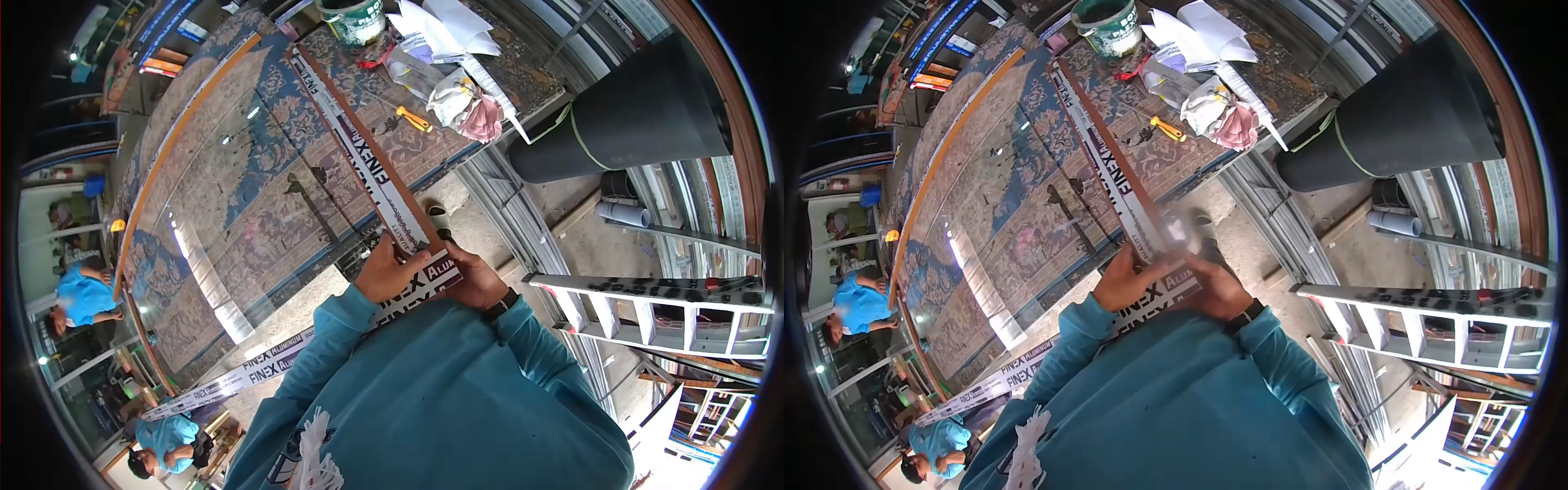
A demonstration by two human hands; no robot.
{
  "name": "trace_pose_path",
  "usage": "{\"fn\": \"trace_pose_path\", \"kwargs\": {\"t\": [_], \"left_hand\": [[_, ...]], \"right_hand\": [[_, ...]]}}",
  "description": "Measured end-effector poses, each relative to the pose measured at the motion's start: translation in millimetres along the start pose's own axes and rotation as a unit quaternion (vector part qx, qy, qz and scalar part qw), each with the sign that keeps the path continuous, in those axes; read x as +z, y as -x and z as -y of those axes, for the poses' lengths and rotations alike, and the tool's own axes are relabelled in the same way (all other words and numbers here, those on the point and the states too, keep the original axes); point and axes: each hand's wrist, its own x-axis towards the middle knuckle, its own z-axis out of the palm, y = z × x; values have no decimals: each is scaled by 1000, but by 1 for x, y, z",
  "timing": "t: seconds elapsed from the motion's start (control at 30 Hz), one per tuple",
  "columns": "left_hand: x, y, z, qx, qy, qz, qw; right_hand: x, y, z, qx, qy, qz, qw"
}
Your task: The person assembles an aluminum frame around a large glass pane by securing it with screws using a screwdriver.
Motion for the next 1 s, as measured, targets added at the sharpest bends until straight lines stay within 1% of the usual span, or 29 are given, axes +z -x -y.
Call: {"fn": "trace_pose_path", "kwargs": {"t": [0.07,0.1,0.13,0.2,0.23,0.27,0.3,0.33,0.37,0.4,0.47,0.53,0.57,0.63,0.67,0.73,0.77,0.83,0.9,1.0], "left_hand": [[-1,2,-3,7,17,-1,1000],[-1,2,-5,-32,3,-19,999],[-1,3,-8,-66,-10,-33,997],[4,9,-29,-75,-12,-45,996],[8,13,-48,-108,-71,-68,989],[12,15,-58,-140,-129,-92,977],[19,17,-57,-97,-173,-120,973],[25,21,-51,-99,-175,-134,970],[29,25,-42,-123,-234,-137,955],[32,29,-38,-149,-290,-144,934],[37,30,-50,-169,-335,-178,910],[40,32,-39,-149,-340,-209,905],[41,30,-45,-167,-346,-221,896],[41,27,-54,-235,-332,-211,889],[41,26,-58,-225,-329,-235,887],[40,26,-65,-278,-331,-212,876],[38,25,-68,-271,-326,-228,876],[36,25,-72,-299,-310,-211,877],[35,26,-74,-299,-286,-219,884],[34,28,-71,-303,-266,-219,889]], "right_hand": [[6,5,9,17,39,12,999],[13,5,21,66,41,29,997],[22,5,27,71,39,32,996],[32,5,37,84,64,44,993],[24,2,40,114,58,33,991],[17,-1,41,121,57,38,990],[10,-4,42,135,85,35,987],[10,-8,47,149,118,37,981],[14,-8,55,166,128,30,977],[9,-12,58,175,141,48,973],[-1,-23,63,224,221,19,949],[8,-26,74,240,228,20,943],[11,-30,79,256,237,40,936],[10,-38,81,280,255,69,923],[6,-43,82,289,262,79,917],[21,-46,89,299,292,100,903],[28,-47,92,293,307,107,899],[31,-50,93,290,332,118,890],[27,-51,92,268,379,127,877],[13,-54,87,251,397,153,869]]}}
